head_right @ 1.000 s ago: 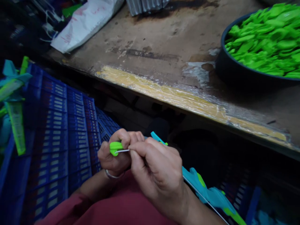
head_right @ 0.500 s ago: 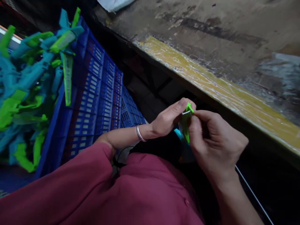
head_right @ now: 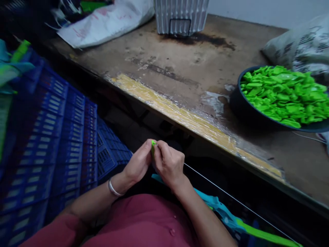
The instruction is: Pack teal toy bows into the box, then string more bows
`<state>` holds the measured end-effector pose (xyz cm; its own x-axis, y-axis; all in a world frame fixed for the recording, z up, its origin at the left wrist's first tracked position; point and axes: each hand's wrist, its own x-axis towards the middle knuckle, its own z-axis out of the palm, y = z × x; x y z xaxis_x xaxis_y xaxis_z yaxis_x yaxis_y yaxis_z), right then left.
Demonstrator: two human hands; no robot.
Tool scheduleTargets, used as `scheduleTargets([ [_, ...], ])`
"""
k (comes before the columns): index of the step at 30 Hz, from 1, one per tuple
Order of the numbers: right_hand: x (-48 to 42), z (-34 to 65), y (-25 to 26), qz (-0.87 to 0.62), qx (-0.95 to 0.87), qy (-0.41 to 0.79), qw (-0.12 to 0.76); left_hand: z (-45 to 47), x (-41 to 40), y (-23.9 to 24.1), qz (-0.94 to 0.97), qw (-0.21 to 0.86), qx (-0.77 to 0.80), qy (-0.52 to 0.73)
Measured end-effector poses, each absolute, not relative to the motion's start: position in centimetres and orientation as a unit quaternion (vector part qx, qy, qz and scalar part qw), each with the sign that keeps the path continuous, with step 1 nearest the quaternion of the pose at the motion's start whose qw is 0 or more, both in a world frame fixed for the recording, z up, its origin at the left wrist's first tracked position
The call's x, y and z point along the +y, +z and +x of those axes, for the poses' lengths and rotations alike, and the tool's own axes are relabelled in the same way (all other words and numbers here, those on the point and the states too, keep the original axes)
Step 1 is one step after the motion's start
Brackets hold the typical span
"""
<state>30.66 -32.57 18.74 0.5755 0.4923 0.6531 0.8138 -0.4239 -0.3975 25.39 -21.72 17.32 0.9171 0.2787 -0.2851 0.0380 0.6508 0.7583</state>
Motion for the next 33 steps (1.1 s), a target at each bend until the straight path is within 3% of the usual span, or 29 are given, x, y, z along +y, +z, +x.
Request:
scheduleTargets([
  [7, -32.6, 31.8, 19.6, -0.766, -0.481, -0.256, 0.342, 25.6, -21.9, 15.7, 0.591, 0.769, 0.155, 0.186],
  [13, -35.0, 31.0, 24.3, -0.751, -0.355, -0.170, 0.530, 27.0, -21.6, 15.4, 0.535, 0.821, 0.122, 0.157],
  [16, -35.7, 30.9, 25.3, -0.749, -0.279, -0.160, 0.579, 26.7, -21.4, 15.9, 0.527, 0.835, 0.083, 0.132],
  [20, -35.7, 31.6, 23.9, -0.753, -0.266, -0.103, 0.593, 25.8, -21.4, 16.4, 0.523, 0.849, 0.021, 0.076],
  [27, -36.4, 30.6, 22.0, -0.764, -0.385, -0.077, 0.513, 24.9, -22.3, 17.4, 0.519, 0.841, 0.135, 0.069],
  [33, -36.4, 30.3, 21.7, -0.759, -0.318, 0.001, 0.568, 24.4, -22.5, 17.8, 0.529, 0.838, 0.130, 0.036],
])
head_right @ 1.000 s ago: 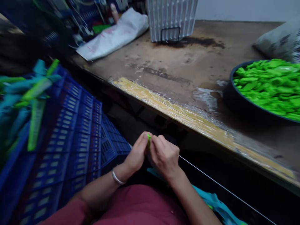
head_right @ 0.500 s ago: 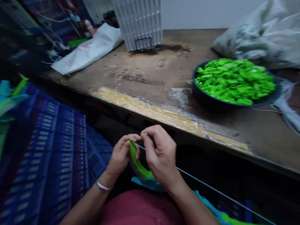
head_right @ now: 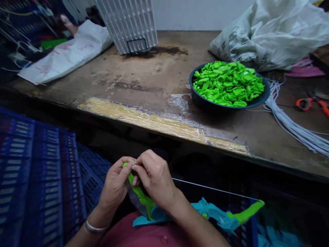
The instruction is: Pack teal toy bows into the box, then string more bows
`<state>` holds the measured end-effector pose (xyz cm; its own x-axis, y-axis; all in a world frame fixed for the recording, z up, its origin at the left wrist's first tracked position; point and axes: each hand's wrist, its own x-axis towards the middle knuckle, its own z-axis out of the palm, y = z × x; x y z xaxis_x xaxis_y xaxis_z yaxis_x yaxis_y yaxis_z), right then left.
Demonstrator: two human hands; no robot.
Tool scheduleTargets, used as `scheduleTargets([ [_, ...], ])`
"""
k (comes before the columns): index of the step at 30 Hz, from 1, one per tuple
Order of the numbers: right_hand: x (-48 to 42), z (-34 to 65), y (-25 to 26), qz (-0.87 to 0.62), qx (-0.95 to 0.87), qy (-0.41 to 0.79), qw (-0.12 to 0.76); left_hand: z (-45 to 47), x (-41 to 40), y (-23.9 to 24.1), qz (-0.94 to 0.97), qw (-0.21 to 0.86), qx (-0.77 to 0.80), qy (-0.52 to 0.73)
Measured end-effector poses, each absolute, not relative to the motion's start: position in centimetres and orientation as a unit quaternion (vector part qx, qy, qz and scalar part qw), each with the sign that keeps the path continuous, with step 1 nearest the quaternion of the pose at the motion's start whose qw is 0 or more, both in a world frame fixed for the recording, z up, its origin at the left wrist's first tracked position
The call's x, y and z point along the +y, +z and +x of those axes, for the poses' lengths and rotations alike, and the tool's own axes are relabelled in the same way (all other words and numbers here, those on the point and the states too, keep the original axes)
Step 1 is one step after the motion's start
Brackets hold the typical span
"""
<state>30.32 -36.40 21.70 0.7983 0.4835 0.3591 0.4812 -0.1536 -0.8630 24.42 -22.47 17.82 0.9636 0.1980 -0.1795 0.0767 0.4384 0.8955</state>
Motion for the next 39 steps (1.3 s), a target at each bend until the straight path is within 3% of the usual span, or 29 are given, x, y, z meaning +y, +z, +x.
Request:
scheduleTargets([
  [7, -36.5, 30.6, 21.5, -0.777, -0.258, 0.020, 0.574, 24.8, -22.4, 18.1, 0.498, 0.862, 0.093, 0.026],
  [17, -36.9, 30.0, 21.0, -0.793, -0.368, -0.019, 0.485, 25.3, -22.6, 18.5, 0.481, 0.859, 0.178, -0.001],
  [23, -36.7, 30.3, 21.1, -0.767, -0.368, -0.053, 0.523, 25.6, -22.2, 18.0, 0.460, 0.874, 0.150, -0.045],
  [32, -36.4, 30.6, 21.3, -0.758, -0.241, 0.076, 0.602, 25.4, -22.1, 18.0, 0.458, 0.880, 0.126, -0.010],
  [39, -36.4, 29.7, 20.5, -0.765, -0.346, -0.056, 0.540, 25.1, -22.0, 18.0, 0.419, 0.897, 0.134, -0.046],
])
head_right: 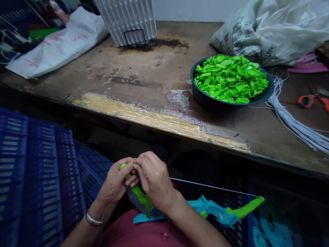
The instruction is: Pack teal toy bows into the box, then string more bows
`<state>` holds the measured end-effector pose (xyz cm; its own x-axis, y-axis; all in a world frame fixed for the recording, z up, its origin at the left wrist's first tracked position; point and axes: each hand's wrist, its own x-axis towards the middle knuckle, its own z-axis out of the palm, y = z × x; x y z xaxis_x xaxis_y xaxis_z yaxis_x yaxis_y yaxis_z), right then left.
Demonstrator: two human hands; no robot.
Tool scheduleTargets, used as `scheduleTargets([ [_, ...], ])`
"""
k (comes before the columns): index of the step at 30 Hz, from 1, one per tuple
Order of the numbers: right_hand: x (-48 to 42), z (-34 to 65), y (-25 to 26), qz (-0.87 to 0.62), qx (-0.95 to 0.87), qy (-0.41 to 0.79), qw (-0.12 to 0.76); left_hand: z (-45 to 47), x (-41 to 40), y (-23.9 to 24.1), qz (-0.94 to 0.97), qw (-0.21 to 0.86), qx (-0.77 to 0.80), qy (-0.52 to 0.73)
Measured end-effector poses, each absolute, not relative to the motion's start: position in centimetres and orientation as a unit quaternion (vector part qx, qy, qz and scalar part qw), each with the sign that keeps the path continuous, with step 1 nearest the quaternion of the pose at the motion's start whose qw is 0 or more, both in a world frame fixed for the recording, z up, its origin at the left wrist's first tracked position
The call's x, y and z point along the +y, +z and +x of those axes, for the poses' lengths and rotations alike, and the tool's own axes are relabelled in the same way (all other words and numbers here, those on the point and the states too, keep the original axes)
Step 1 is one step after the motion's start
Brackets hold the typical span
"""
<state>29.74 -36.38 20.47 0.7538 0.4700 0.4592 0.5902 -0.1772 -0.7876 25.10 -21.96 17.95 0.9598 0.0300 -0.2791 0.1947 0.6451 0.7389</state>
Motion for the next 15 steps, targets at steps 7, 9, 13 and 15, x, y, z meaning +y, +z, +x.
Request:
scheduleTargets([
  [7, -35.94, 29.19, 19.26, -0.783, -0.403, -0.212, 0.423, 25.20, -22.27, 17.80, 0.417, 0.897, 0.138, -0.049],
  [9, -35.95, 29.28, 19.25, -0.792, -0.390, -0.231, 0.409, 25.20, -22.29, 17.83, 0.422, 0.895, 0.136, -0.047],
  [13, -36.32, 29.30, 19.67, -0.799, -0.341, -0.206, 0.450, 25.22, -22.17, 17.82, 0.427, 0.893, 0.135, -0.046],
  [15, -36.51, 29.21, 20.03, -0.800, -0.336, -0.163, 0.470, 25.22, -22.11, 17.75, 0.432, 0.890, 0.136, -0.048],
])
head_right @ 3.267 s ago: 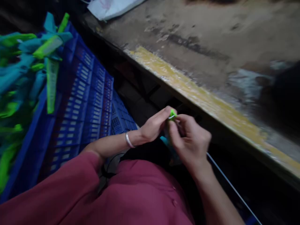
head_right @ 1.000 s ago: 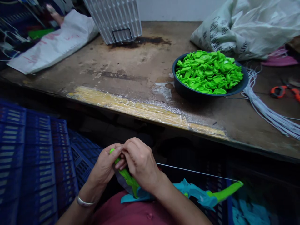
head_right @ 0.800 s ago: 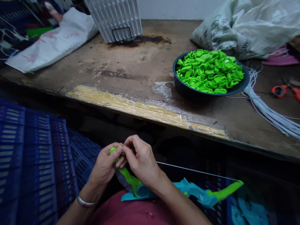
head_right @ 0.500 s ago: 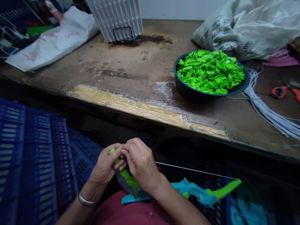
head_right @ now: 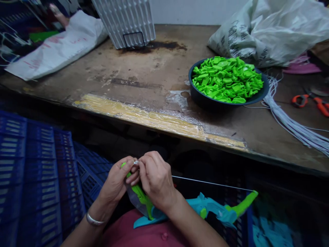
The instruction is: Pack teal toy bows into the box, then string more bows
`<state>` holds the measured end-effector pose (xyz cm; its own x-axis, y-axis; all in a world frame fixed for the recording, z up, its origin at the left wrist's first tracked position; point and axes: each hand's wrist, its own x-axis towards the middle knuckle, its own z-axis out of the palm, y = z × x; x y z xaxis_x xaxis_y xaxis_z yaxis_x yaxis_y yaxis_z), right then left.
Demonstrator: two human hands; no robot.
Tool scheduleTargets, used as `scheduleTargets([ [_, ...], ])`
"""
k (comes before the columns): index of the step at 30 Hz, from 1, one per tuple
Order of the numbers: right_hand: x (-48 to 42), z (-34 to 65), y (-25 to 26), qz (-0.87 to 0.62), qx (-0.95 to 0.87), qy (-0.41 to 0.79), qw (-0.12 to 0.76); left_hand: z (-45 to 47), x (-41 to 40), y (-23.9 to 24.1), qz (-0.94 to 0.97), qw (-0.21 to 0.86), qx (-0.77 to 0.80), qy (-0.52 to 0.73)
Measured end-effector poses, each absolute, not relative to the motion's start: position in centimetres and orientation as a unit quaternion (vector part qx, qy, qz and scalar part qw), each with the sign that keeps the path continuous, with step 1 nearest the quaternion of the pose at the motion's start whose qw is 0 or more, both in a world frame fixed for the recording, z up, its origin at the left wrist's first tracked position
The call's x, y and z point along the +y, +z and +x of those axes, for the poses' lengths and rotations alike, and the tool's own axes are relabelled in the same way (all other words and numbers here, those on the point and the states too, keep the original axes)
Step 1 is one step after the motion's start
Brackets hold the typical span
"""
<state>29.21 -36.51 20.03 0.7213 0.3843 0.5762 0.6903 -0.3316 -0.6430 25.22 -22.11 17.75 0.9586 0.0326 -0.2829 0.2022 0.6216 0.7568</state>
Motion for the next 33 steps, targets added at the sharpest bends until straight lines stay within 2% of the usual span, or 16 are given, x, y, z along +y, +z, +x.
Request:
scheduleTargets([
  [4, -36.5, 29.1, 20.6, -0.798, -0.357, -0.085, 0.478, 25.1, -22.2, 17.6, 0.439, 0.887, 0.136, -0.053],
  [10, -36.7, 29.4, 21.0, -0.800, -0.348, -0.056, 0.486, 25.4, -22.5, 17.7, 0.443, 0.887, 0.119, -0.047],
  [19, -38.8, 28.3, 21.5, -0.870, -0.351, -0.146, 0.314, 26.1, -22.7, 18.0, 0.459, 0.884, 0.080, -0.048],
  [25, -39.3, 28.1, 21.5, -0.892, -0.332, -0.137, 0.274, 26.4, -23.4, 17.7, 0.458, 0.883, 0.070, -0.073],
  [33, -40.6, 27.4, 22.3, -0.905, -0.328, -0.197, 0.184, 27.1, -24.4, 17.2, 0.419, 0.901, 0.033, -0.112],
])
